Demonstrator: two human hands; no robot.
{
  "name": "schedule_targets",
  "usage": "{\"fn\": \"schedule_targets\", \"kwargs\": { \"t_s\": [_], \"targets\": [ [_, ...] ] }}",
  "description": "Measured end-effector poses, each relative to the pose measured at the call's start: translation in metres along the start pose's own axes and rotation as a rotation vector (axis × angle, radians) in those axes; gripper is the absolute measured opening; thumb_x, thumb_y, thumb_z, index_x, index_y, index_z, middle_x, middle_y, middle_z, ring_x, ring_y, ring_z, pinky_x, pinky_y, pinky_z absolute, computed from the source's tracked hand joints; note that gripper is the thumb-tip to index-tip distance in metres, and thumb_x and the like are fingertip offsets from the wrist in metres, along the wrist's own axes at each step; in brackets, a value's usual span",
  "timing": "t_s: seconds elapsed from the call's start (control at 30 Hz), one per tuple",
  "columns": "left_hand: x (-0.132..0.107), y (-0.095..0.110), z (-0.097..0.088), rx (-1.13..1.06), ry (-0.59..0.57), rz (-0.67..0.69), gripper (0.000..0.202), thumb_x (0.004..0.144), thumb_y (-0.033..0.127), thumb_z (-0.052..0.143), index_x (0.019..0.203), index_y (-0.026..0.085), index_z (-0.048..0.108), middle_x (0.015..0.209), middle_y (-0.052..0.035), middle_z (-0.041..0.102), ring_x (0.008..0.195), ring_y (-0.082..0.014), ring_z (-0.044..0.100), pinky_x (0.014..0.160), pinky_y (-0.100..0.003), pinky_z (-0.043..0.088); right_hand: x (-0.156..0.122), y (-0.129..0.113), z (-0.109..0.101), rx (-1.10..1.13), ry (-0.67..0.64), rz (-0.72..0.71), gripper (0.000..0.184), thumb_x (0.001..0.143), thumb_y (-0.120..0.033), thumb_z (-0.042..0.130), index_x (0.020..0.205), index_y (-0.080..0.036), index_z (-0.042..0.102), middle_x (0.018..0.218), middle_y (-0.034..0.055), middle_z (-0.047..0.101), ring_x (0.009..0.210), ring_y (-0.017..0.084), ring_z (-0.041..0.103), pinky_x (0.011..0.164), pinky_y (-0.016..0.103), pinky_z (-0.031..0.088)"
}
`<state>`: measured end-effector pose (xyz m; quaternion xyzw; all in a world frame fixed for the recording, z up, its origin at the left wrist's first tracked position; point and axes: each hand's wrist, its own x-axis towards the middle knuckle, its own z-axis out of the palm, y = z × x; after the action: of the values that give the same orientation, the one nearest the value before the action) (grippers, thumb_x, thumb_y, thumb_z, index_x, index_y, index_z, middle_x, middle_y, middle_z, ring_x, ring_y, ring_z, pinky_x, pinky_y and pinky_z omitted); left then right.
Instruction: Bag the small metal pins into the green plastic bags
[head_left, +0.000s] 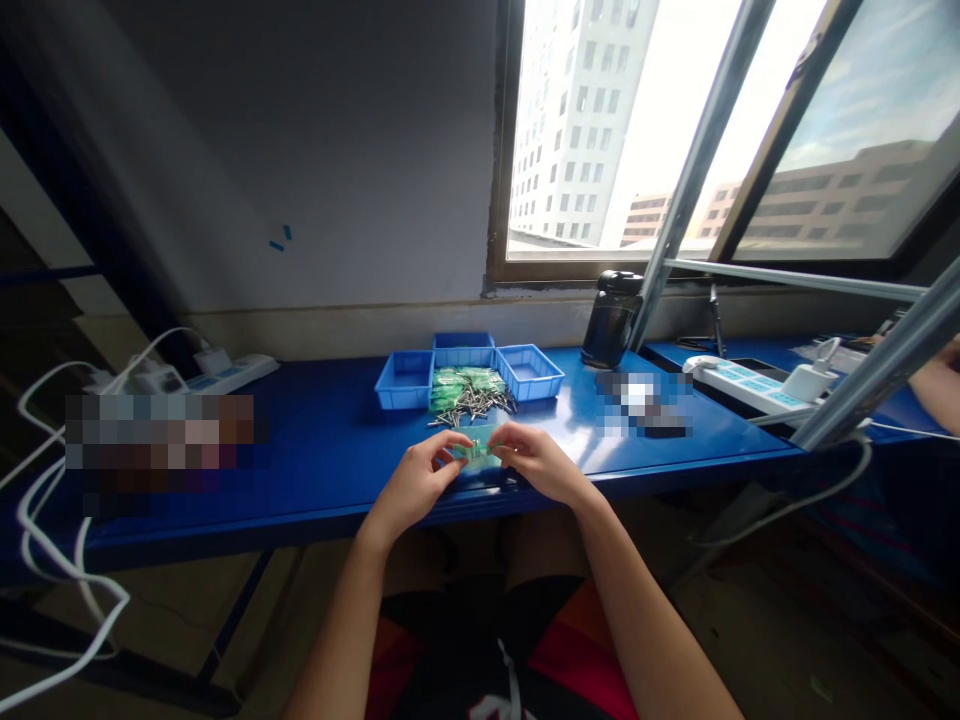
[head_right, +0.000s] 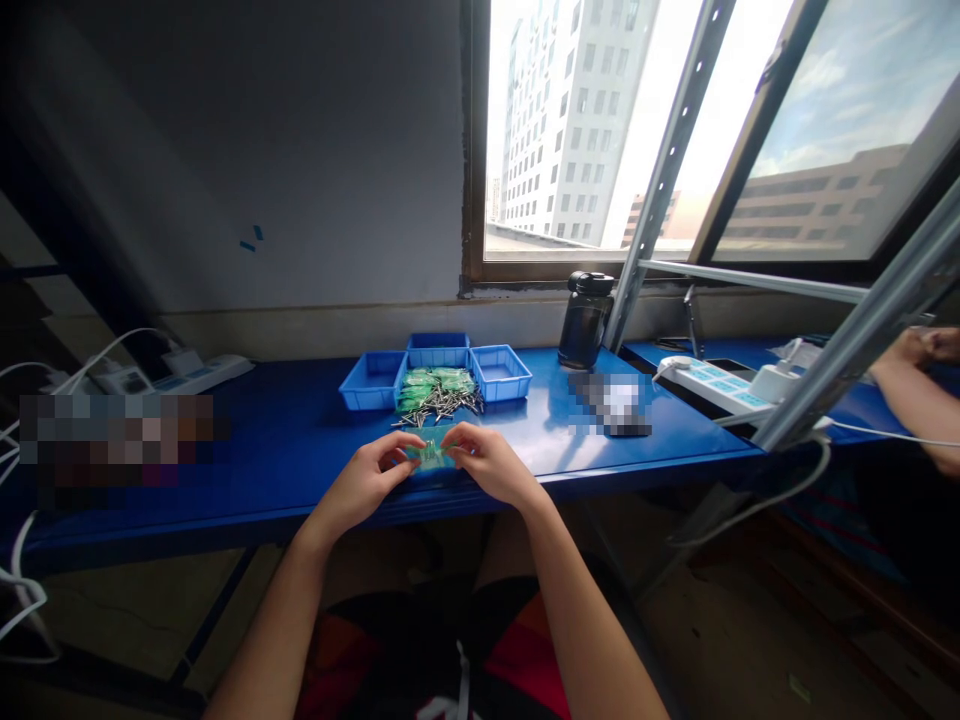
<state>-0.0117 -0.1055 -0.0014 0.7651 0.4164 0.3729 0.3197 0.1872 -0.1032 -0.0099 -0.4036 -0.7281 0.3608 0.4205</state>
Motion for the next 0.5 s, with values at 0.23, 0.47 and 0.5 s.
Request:
{"fn": "schedule_targets", "kwargs": {
  "t_s": [0.23,0.47,0.5],
  "targets": [
    [-0.001,-0.005,0.0,-0.013,-0.009,0.0,0.02,0.076,0.022,0.048,0.087,0.017,0.064,0.085,-0.0028,0.065,0.074,-0.0154,0.059,0.068,-0.025,0.046,0.001,0.002,-0.001,-0.04,-0.015,-0.003,0.014,0.079,-0.026,0.049,0.081,-0.017,0.06,0.072,0.0,0.057,0.064,0.011,0.052,0.063,0.024,0.042],
    [0.001,-0.011,0.0,-0.063,-0.019,-0.017,0.02,0.076,0.021,0.048,0.087,0.019,0.065,0.087,-0.0023,0.066,0.078,-0.0165,0.06,0.074,-0.026,0.046,0.001,-0.004,0.0,-0.066,0.0,0.014,0.018,0.074,-0.018,0.048,0.082,-0.016,0.064,0.075,0.0013,0.062,0.066,0.012,0.052,0.061,0.022,0.04],
    [0.001,-0.011,0.0,-0.07,-0.019,-0.024,0.02,0.076,0.021,0.048,0.087,0.018,0.065,0.086,-0.0024,0.066,0.077,-0.0167,0.06,0.073,-0.026,0.046,0.001,-0.005,-0.001,-0.078,0.005,0.021,0.019,0.073,-0.017,0.048,0.082,-0.016,0.065,0.074,0.0011,0.062,0.065,0.012,0.052,0.06,0.022,0.04]
  ]
}}
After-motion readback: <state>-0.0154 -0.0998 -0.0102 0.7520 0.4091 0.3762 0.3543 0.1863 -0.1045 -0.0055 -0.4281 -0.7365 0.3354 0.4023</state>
